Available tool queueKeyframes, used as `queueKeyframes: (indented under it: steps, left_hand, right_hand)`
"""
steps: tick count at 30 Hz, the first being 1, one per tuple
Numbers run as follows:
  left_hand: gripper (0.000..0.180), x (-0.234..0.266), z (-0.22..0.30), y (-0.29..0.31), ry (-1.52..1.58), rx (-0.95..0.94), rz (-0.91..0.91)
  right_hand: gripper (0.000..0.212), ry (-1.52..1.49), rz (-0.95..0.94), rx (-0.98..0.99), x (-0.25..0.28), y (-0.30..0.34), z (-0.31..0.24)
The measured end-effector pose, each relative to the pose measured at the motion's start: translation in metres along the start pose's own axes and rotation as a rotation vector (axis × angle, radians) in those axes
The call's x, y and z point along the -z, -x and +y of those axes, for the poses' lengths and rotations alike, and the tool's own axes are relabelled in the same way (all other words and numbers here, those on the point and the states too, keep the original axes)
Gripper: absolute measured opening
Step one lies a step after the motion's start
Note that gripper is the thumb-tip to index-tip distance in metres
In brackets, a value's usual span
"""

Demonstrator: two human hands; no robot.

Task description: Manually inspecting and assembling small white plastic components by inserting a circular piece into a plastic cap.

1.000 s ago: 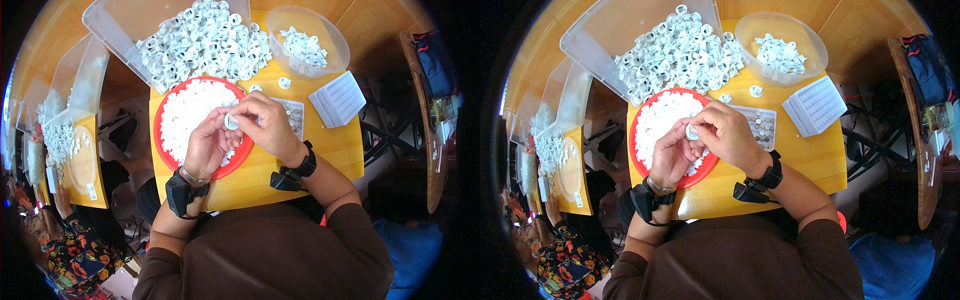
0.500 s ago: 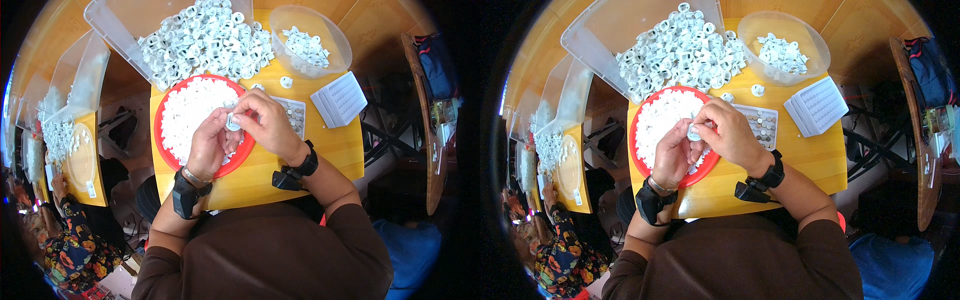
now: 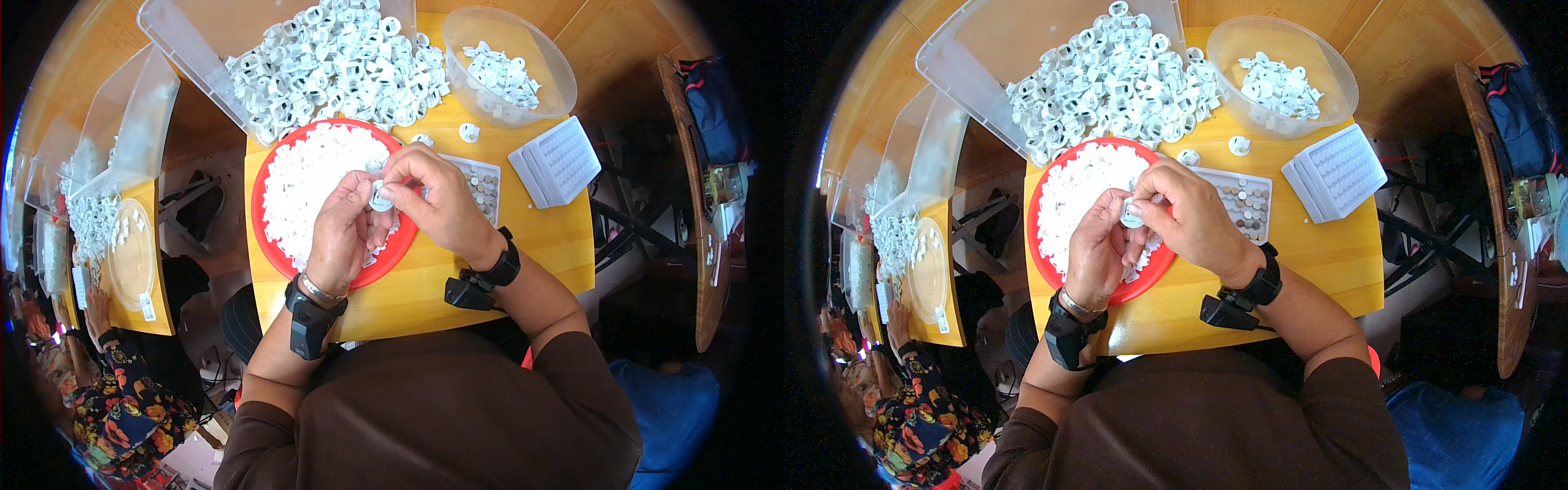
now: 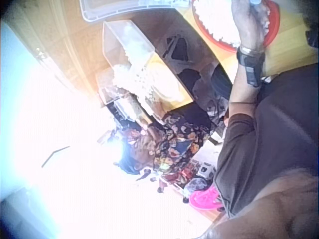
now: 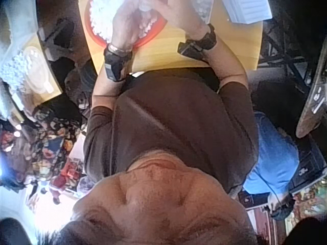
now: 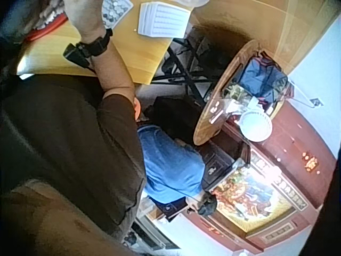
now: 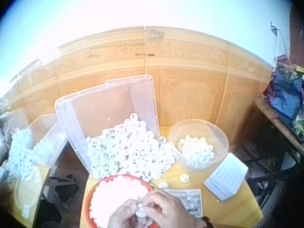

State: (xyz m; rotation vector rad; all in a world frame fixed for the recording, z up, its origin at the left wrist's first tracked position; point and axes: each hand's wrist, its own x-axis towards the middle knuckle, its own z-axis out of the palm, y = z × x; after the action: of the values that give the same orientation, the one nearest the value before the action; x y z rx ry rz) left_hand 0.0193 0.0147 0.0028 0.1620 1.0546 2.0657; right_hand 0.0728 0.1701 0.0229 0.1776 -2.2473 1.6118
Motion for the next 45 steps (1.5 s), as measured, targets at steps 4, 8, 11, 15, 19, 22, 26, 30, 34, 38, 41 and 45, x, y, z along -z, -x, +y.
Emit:
queueKeyframes:
  steps: [4,8,11,15,19,22,26,30,34,38,41,45]
  left_hand:
    - [0.025,0.002,-0.002,0.0,0.015,-0.002,0.004]
    - [0.022,0.0,0.0,0.0,0.056,-0.026,0.028]
    - [0.024,-0.001,0.002,0.0,0.049,-0.038,0.002]
    - [0.026,-0.001,0.006,0.0,0.005,-0.014,-0.008]
    - [0.028,0.002,0.004,-0.001,-0.033,-0.008,-0.021]
    - [0.03,0.003,0.004,0.0,-0.044,-0.004,-0.036]
    - [0.031,0.004,0.004,-0.001,-0.059,0.029,-0.043]
    - [0.025,0.003,0.003,0.0,0.001,0.034,-0.051]
    - [0.023,0.0,0.001,0.001,0.007,0.007,-0.033]
    - [0.023,-0.003,0.002,0.002,0.013,-0.008,-0.012]
    - [0.022,-0.002,0.002,0.002,0.013,-0.018,-0.03]
    - [0.023,-0.003,0.003,0.003,-0.004,-0.02,0.003]
  right_hand:
    - [0.011,0.017,-0.025,0.014,-0.001,0.0,-0.001]
    - [0.01,0.155,0.008,0.137,-0.007,0.002,0.0]
    - [0.01,-0.017,0.006,0.008,-0.006,0.003,0.003]
    - [0.009,-0.053,0.003,-0.001,-0.004,0.002,0.004]
    - [0.009,-0.078,-0.013,-0.027,0.0,-0.001,0.009]
    - [0.009,-0.085,-0.022,-0.045,0.0,0.0,0.007]
    - [0.009,-0.04,-0.024,-0.011,0.0,-0.001,0.004]
    - [0.01,-0.051,-0.033,-0.005,-0.002,0.0,0.004]
    - [0.011,-0.01,-0.025,-0.002,-0.002,0.0,-0.001]
    - [0.011,0.029,-0.003,0.027,-0.003,0.001,-0.001]
    - [0.011,0.048,0.017,0.049,-0.005,0.001,-0.004]
    - [0.011,0.091,0.051,0.082,-0.007,0.003,-0.003]
